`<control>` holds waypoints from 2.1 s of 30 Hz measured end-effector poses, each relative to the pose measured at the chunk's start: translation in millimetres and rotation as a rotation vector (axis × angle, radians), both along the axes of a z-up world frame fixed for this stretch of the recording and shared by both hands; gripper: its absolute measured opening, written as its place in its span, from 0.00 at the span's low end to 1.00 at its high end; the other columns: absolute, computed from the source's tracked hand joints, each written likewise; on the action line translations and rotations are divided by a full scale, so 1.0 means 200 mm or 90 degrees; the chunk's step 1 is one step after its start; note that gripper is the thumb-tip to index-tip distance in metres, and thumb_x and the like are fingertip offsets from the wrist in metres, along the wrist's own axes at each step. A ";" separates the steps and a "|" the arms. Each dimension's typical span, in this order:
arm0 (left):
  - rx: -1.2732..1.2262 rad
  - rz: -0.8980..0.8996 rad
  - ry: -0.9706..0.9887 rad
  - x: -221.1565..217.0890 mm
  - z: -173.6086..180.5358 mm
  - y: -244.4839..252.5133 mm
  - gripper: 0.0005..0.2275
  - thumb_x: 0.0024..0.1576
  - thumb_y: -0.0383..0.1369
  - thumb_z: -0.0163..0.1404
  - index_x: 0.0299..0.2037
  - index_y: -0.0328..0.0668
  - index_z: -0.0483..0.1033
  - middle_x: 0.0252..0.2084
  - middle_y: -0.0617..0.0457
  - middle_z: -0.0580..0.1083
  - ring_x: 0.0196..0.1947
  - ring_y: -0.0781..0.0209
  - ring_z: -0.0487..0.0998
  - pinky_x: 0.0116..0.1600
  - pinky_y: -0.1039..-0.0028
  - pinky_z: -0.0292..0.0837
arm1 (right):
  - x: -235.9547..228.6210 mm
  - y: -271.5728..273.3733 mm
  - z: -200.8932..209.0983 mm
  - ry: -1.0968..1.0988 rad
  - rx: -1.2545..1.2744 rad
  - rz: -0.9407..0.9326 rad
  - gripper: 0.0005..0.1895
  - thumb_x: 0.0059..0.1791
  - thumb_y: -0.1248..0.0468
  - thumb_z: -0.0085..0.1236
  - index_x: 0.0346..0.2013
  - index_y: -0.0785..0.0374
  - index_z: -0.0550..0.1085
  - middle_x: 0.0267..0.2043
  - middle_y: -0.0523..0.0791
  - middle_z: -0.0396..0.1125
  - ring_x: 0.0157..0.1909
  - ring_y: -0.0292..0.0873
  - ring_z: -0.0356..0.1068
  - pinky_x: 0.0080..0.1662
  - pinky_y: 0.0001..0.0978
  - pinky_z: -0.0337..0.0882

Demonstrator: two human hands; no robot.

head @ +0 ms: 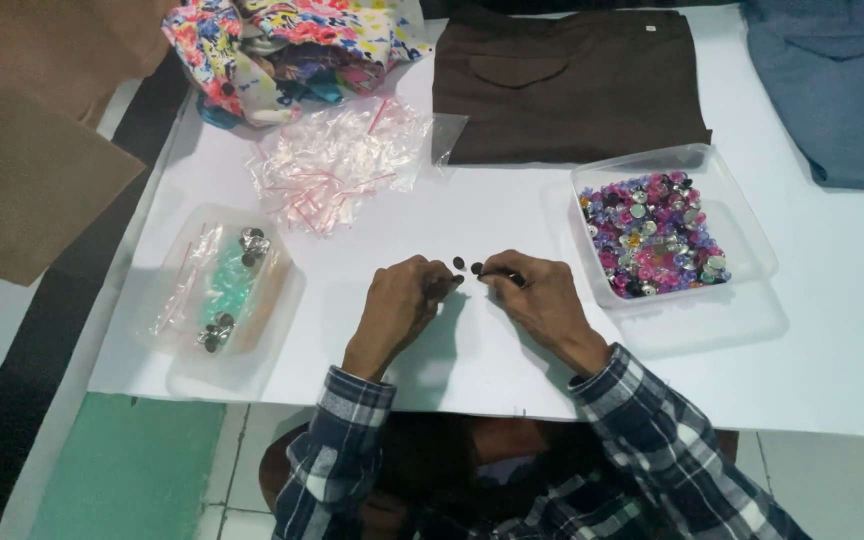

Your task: The person sorts small dark buttons from a container of colorful buttons and places them into small clear plastic bags. The person repeats this process multiple times, filling several bags with the sorted buttons.

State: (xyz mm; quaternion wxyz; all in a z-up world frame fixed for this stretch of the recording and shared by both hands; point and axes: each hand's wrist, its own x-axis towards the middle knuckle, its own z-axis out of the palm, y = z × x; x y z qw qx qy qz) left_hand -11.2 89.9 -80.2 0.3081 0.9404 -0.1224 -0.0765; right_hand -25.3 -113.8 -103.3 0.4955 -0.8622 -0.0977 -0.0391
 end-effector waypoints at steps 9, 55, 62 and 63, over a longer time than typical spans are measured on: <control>0.064 -0.033 0.096 0.14 -0.03 -0.04 0.11 0.52 0.22 0.56 0.42 0.47 0.82 0.35 0.47 0.81 0.41 0.46 0.83 0.52 0.57 0.75 | 0.03 0.05 -0.13 -0.056 -0.126 -0.023 0.09 0.51 0.65 0.58 0.45 0.58 0.80 0.38 0.48 0.76 0.40 0.47 0.78 0.42 0.33 0.78; -0.114 -0.214 -0.120 0.33 -0.04 -1.07 0.13 0.56 0.28 0.53 0.51 0.50 0.78 0.37 0.52 0.83 0.42 0.48 0.83 0.52 0.56 0.77 | 0.12 -0.86 0.51 0.199 -0.221 -0.018 0.13 0.50 0.69 0.55 0.47 0.62 0.81 0.31 0.56 0.77 0.36 0.54 0.78 0.44 0.49 0.74; -0.131 -0.182 -0.151 0.38 -0.15 -1.10 0.11 0.56 0.27 0.53 0.46 0.56 0.82 0.35 0.54 0.82 0.37 0.52 0.84 0.49 0.63 0.79 | 0.15 -0.83 0.47 0.210 -0.631 0.066 0.14 0.46 0.71 0.57 0.44 0.61 0.82 0.34 0.54 0.78 0.39 0.55 0.79 0.45 0.44 0.76; -0.120 -0.172 -0.141 0.38 -0.16 -1.10 0.12 0.56 0.29 0.53 0.46 0.60 0.82 0.34 0.54 0.82 0.37 0.51 0.84 0.49 0.62 0.80 | 0.16 -0.83 0.44 0.194 -0.707 0.088 0.14 0.44 0.71 0.58 0.42 0.59 0.83 0.32 0.53 0.78 0.38 0.53 0.79 0.43 0.43 0.76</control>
